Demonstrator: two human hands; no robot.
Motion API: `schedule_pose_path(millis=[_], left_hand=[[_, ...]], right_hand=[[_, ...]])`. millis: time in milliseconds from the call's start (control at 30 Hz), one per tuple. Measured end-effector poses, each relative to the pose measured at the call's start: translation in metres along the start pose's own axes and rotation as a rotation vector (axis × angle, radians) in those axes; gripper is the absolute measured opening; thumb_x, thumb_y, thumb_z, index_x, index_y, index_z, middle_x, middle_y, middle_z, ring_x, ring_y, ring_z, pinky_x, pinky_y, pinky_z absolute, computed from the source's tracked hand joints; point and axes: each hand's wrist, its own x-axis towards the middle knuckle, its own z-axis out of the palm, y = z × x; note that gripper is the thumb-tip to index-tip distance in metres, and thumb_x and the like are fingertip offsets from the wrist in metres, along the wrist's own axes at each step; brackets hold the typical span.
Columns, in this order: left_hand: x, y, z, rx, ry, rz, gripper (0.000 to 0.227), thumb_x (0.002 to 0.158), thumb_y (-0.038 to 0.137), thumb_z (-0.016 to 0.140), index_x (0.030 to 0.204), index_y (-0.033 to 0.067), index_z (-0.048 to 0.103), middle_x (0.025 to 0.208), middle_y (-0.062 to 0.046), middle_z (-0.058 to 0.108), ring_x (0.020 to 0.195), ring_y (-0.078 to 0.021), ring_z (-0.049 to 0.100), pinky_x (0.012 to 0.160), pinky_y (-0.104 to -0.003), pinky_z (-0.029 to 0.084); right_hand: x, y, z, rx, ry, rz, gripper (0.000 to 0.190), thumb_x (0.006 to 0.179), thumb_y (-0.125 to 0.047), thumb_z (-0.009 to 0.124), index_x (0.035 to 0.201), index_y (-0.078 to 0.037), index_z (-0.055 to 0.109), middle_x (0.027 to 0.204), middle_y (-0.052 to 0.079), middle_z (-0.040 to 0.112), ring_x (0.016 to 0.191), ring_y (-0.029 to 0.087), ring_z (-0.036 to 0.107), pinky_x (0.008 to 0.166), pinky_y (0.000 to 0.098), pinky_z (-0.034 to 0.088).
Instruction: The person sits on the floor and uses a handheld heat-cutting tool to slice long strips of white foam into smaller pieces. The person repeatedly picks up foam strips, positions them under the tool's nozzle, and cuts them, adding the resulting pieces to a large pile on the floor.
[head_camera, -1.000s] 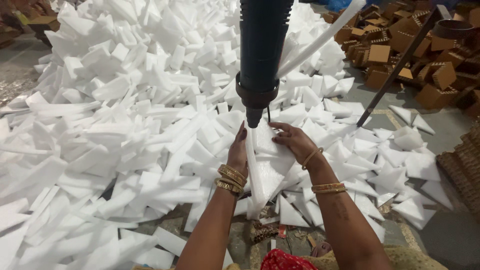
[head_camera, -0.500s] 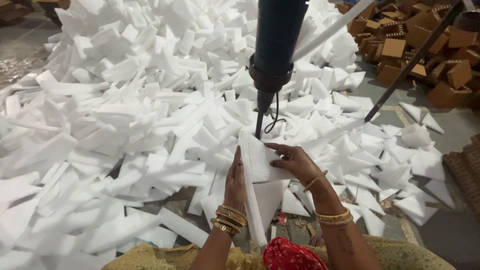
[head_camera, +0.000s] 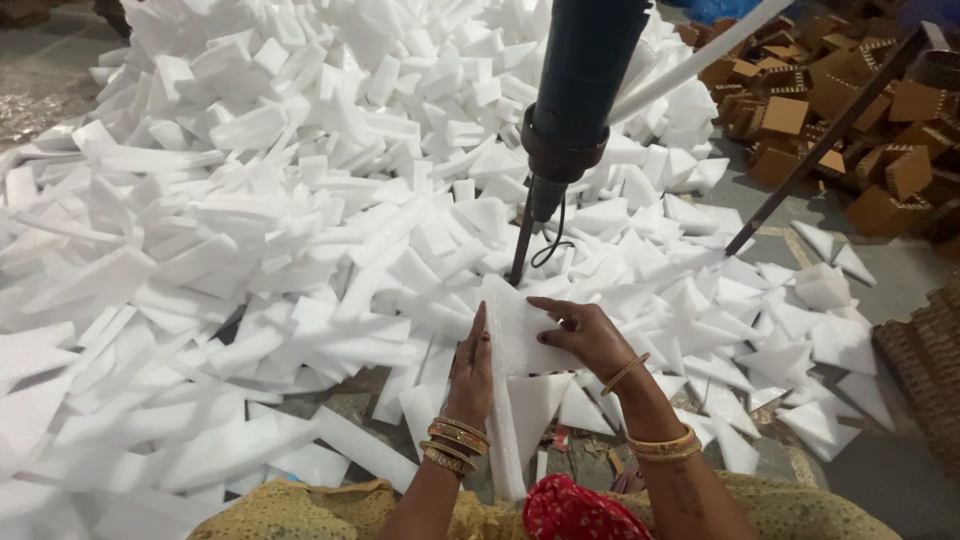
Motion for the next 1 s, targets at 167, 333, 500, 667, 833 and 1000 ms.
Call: schedule_pose_path(millis=[167,333,500,667,833,1000], left_hand=[[0.002,-0.004,0.001,-0.025,-0.006,-0.035,0.050,0.106,0.027,0.037,0.155,0.0213,0.043,0.155,-0.010,0.051,0.140,-0.0221,0.049,0.113,-0.033,0.040],[0.016,-0.017,-0.012,0.034,-0.080,-0.057,0.059,0.105,0.037,0.048,0.159,0.0209,0.033,0.160,-0.012,0.041,0.145,-0.0260,0.042,0.117,-0.038,0.035],[0.079,-0.089,-0.079,0.273,-0.147,-0.366,0.084,0.089,0.051,0.063,0.161,0.0254,0.028,0.157,-0.016,0.045,0.139,-0.0299,0.051,0.115,-0.039,0.039],[0.125,-0.146,-0.276,0.217,0.473,-0.188,0.080,0.090,0.045,0.075,0.153,0.0119,0.038,0.159,-0.019,0.043,0.145,-0.0336,0.043,0.116,-0.043,0.041],[0.046,-0.054,-0.495,-1.298,1.083,0.596,0.088,0.089,0.057,0.074,0.153,0.0081,0.039,0.161,-0.017,0.045,0.149,-0.0318,0.042,0.118,-0.047,0.043],[0.048,-0.017,-0.497,-0.941,0.983,0.505,0.088,0.085,0.065,0.066,0.152,0.0125,0.043,0.156,-0.011,0.049,0.146,-0.0247,0.049,0.118,-0.049,0.047]], right_hand=[[0.002,0.000,0.004,0.016,-0.009,0.033,0.059,0.084,0.000,0.072,0.140,-0.016,0.064,0.122,0.017,0.074,0.083,0.015,0.069,0.073,0.0297,0.061],[0.011,0.001,0.014,0.037,-0.014,0.082,0.060,0.085,-0.001,0.071,0.141,-0.017,0.063,0.123,0.015,0.071,0.086,0.018,0.071,0.075,0.0328,0.062],[0.038,0.058,0.028,0.062,-0.018,0.167,0.053,0.095,-0.016,0.066,0.147,-0.017,0.054,0.117,0.017,0.074,0.090,0.020,0.072,0.077,0.0320,0.061],[0.065,0.191,0.016,0.225,0.151,0.436,0.045,0.093,-0.017,0.068,0.136,-0.006,0.063,0.108,0.015,0.075,0.081,0.025,0.070,0.070,0.0351,0.058],[0.030,0.254,0.028,0.045,0.129,0.670,0.033,0.100,-0.020,0.063,0.125,-0.002,0.071,0.102,0.015,0.075,0.079,0.021,0.067,0.067,0.0347,0.055],[-0.002,0.283,0.048,-0.449,0.074,0.623,0.054,0.086,-0.035,0.081,0.132,-0.007,0.072,0.121,0.016,0.074,0.105,0.031,0.070,0.097,0.0410,0.055]])
